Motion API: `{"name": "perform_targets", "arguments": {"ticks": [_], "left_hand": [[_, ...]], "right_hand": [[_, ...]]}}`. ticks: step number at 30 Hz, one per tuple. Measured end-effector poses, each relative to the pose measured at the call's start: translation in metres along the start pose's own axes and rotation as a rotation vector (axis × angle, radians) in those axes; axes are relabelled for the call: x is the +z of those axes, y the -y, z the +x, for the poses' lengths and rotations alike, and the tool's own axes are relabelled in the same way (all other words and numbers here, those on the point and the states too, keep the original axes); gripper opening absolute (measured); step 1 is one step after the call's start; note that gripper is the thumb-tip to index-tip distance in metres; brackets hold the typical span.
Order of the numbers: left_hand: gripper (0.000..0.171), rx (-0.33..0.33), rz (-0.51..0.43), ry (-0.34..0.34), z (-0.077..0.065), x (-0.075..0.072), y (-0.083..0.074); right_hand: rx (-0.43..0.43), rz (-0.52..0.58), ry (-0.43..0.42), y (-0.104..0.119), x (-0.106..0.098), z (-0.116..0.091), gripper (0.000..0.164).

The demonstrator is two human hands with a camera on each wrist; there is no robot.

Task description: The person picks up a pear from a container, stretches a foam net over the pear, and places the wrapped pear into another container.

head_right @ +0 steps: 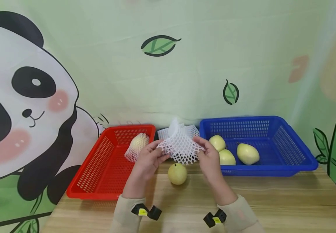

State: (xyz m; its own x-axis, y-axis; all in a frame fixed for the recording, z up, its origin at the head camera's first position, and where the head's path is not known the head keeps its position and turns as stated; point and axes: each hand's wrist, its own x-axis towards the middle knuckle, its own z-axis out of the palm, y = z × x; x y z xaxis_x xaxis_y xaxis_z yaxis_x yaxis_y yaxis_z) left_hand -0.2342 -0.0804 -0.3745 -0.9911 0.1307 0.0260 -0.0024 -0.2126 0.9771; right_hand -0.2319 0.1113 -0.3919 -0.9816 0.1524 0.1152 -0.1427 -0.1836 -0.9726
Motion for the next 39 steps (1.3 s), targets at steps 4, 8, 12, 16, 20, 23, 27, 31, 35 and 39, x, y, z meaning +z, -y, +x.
{"name": "perform_targets", "arguments": {"ticks": [4,8,12,16,20,23,27,31,35,39], "left_hand": [[0.034,0.054,0.262,0.043,-0.005,-0.009,0.001],[0.029,0.237,0.703,0.154,-0.015,-0.017,0.002],[0.026,0.531,1.174,0.277,-0.026,-0.023,0.007],[0.021,0.750,1.546,0.267,-0.035,-0.025,0.016],[0.019,0.791,1.744,0.224,-0.040,-0.029,0.030],[0.019,0.726,1.854,0.218,-0.041,-0.029,0.042],[0.024,0.671,1.965,0.192,-0.042,-0.023,0.051],[0.024,0.728,2.001,0.077,-0.042,-0.021,0.055],[0.019,0.739,1.992,-0.013,-0.035,-0.021,0.058],[0.018,0.601,1.953,-0.004,-0.025,-0.018,0.058]], "right_hand": [[0.084,0.054,0.185,-0.001,-0.009,0.001,0.045],[0.069,0.031,0.377,0.000,-0.019,-0.003,0.039],[-0.159,-0.188,0.559,0.000,-0.031,-0.010,0.030],[-0.651,-0.587,0.660,-0.009,-0.038,-0.014,0.019],[-1.032,-1.043,0.566,-0.020,-0.037,-0.014,0.021],[-1.116,-1.315,0.550,-0.025,-0.035,-0.014,0.014],[-1.136,-1.525,0.542,-0.030,-0.032,-0.013,0.015],[-1.049,-1.608,0.528,-0.033,-0.028,-0.013,0.029],[-0.977,-1.599,0.506,-0.038,-0.024,-0.009,0.034],[-0.959,-1.537,0.495,-0.045,-0.017,-0.004,0.033]]}}
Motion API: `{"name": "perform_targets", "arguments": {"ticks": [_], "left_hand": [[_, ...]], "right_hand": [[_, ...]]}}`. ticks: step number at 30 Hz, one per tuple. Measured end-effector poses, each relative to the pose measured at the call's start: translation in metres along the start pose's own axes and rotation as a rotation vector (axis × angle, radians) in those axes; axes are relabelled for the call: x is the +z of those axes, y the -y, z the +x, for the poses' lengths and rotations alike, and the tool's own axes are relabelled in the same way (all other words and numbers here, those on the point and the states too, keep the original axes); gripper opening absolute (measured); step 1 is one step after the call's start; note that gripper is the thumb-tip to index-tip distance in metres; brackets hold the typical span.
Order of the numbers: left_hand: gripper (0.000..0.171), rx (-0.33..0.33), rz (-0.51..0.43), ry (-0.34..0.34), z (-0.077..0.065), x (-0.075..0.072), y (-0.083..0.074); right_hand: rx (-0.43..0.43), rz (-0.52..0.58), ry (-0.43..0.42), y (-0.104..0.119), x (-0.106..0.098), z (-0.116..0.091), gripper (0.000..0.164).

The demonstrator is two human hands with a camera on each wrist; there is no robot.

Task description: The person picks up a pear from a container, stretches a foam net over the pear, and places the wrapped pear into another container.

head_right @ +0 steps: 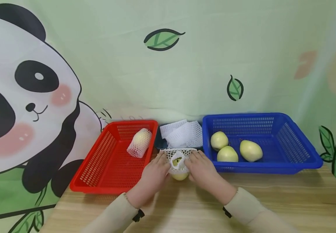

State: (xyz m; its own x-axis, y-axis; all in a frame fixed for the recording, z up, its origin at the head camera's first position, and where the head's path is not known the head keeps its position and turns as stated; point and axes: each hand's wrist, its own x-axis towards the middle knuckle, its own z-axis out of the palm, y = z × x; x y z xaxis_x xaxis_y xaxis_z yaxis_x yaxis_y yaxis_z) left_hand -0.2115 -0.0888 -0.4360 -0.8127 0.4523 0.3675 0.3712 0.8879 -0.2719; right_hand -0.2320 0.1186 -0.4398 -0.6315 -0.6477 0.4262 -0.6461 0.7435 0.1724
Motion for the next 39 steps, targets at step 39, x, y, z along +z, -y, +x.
{"name": "perform_targets", "arguments": {"ticks": [39], "left_hand": [[0.028,-0.465,-0.889,0.066,-0.005,0.056,-0.011]], "right_hand": [[0.158,0.744,0.139,-0.020,0.053,0.001,0.015]]}}
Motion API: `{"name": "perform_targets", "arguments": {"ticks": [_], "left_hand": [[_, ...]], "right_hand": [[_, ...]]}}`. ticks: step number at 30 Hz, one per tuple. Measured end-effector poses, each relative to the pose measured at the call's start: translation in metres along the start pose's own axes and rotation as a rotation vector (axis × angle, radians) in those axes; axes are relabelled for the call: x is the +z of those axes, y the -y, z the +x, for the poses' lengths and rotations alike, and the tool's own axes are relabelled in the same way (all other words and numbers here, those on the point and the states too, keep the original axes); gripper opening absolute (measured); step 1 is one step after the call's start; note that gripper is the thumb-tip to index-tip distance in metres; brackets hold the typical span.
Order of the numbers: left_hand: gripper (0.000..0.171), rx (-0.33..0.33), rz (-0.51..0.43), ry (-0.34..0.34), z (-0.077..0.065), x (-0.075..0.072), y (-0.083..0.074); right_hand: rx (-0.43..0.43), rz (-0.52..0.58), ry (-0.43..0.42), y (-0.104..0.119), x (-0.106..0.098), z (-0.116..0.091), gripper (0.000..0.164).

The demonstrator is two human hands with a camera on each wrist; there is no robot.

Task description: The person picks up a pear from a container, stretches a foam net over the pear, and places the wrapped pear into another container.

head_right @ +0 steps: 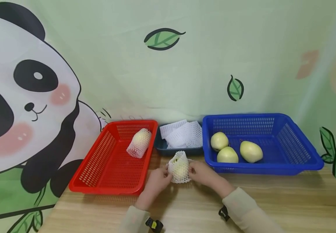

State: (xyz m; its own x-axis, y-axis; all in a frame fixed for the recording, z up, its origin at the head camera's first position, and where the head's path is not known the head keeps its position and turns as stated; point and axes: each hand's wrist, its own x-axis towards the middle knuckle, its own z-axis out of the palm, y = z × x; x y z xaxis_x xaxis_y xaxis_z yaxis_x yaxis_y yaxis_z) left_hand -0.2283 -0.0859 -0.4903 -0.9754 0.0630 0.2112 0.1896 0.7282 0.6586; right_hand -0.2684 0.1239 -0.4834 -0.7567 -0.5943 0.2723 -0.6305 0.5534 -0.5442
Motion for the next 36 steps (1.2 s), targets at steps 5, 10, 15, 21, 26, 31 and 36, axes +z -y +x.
{"name": "perform_targets", "arguments": {"ticks": [5,10,15,21,26,31,36], "left_hand": [[0.016,0.016,0.009,-0.002,-0.002,0.001,0.004],[0.017,-0.035,0.019,0.011,-0.002,0.003,0.005],[0.046,-0.017,-0.014,-0.011,0.001,0.004,0.003],[0.088,0.038,-0.155,0.105,0.009,0.005,0.002],[0.097,-0.012,-0.180,0.122,0.013,0.010,0.000],[0.103,-0.053,-0.189,0.072,0.020,0.016,-0.006],[0.101,-0.111,-0.232,0.036,0.025,0.021,-0.011]], "right_hand": [[0.002,0.020,0.025,-0.004,0.002,-0.004,0.015],[-0.003,0.007,0.020,-0.010,0.006,-0.008,0.014],[-0.009,-0.002,0.010,-0.012,0.009,-0.009,0.015],[0.025,0.008,0.033,-0.009,0.010,-0.007,0.019],[0.048,-0.005,0.035,-0.003,0.006,-0.011,0.018],[0.044,-0.042,0.039,0.008,-0.003,-0.027,0.015],[0.040,-0.094,0.059,0.018,-0.009,-0.055,0.013]]}}
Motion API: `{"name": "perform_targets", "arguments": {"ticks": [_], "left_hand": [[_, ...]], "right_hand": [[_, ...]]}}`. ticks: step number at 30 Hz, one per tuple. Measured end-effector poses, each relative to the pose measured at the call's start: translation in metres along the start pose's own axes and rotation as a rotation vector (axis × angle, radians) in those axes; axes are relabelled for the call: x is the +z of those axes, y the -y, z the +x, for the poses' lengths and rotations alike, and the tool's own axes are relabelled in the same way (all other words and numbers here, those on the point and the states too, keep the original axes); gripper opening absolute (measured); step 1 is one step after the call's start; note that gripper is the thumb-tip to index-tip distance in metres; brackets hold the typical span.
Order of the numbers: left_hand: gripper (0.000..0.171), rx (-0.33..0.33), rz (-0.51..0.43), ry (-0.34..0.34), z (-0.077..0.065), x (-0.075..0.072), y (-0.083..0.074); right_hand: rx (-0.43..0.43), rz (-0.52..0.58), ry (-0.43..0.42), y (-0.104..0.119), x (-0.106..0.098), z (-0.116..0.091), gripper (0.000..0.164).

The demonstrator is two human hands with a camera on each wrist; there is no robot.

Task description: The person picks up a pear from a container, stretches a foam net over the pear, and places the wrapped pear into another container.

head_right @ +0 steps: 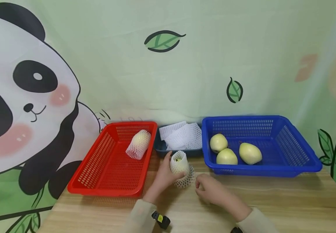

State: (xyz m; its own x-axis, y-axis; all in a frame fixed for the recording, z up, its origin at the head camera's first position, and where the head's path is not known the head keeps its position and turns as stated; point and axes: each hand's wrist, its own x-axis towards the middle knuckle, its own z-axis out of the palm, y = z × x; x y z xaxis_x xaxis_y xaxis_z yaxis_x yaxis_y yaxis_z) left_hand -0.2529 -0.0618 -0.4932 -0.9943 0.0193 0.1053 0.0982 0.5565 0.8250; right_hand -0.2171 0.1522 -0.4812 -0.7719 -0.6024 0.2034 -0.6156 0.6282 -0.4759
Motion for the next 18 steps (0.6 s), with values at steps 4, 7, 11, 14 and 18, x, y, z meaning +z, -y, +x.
{"name": "perform_targets", "arguments": {"ticks": [4,7,11,14,18], "left_hand": [[0.098,-0.011,-0.034,0.004,0.001,0.005,-0.003],[0.098,0.014,-0.049,0.013,0.002,0.008,-0.002],[0.100,0.053,-0.046,0.026,0.004,0.011,0.002],[0.102,0.065,-0.023,0.025,0.004,0.013,0.006],[0.100,0.070,-0.005,-0.004,0.003,0.015,0.006]], "right_hand": [[-0.002,-0.013,0.001,0.004,0.001,-0.024,0.012],[-0.035,-0.034,-0.034,0.004,0.002,-0.037,0.014],[-0.048,-0.034,-0.087,0.005,0.002,-0.046,0.015],[-0.016,-0.019,-0.099,0.007,-0.002,-0.049,0.015],[0.036,-0.014,-0.100,0.008,-0.007,-0.051,0.014]]}}
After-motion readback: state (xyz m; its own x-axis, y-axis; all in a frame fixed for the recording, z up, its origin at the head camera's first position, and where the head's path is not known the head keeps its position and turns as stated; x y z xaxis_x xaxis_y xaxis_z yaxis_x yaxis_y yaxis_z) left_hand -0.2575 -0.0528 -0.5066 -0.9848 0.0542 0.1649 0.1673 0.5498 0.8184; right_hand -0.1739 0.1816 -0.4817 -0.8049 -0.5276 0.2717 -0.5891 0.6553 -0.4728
